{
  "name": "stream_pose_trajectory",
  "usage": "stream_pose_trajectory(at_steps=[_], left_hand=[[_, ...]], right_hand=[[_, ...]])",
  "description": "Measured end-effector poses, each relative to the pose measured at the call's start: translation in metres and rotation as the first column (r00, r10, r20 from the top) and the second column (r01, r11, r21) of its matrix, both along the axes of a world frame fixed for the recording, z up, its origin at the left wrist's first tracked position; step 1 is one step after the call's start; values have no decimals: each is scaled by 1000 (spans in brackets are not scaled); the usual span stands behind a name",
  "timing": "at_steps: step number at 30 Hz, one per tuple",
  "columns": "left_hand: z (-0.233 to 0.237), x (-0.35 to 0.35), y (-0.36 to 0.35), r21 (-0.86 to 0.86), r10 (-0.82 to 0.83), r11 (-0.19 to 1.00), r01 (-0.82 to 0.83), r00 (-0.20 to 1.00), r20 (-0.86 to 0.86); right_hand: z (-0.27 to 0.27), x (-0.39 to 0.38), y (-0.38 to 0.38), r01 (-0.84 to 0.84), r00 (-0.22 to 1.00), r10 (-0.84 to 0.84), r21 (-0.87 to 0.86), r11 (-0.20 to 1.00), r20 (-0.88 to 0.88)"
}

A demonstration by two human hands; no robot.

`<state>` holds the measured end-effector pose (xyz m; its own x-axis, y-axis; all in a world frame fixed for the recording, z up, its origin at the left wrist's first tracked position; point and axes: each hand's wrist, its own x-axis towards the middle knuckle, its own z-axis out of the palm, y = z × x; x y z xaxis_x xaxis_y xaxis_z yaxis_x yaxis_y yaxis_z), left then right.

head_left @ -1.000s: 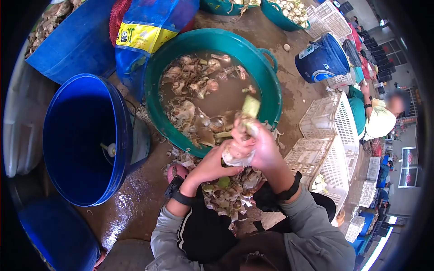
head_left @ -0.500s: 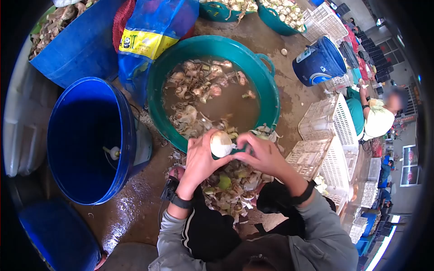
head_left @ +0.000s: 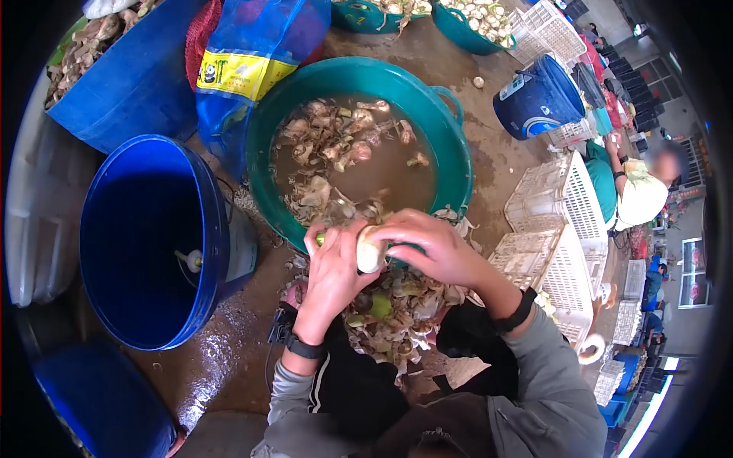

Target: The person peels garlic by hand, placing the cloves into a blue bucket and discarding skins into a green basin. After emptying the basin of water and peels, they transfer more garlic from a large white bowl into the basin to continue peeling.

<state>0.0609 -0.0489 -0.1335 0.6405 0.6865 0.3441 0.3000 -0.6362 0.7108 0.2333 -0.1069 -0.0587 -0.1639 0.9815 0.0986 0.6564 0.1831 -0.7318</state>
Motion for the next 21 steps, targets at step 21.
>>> stream_pose_trajectory(at_steps=[21], left_hand=[[5, -4, 1, 69, -45, 996, 55, 990, -137]], right_hand=[[7, 9, 11, -181, 957, 195, -83, 980, 217]])
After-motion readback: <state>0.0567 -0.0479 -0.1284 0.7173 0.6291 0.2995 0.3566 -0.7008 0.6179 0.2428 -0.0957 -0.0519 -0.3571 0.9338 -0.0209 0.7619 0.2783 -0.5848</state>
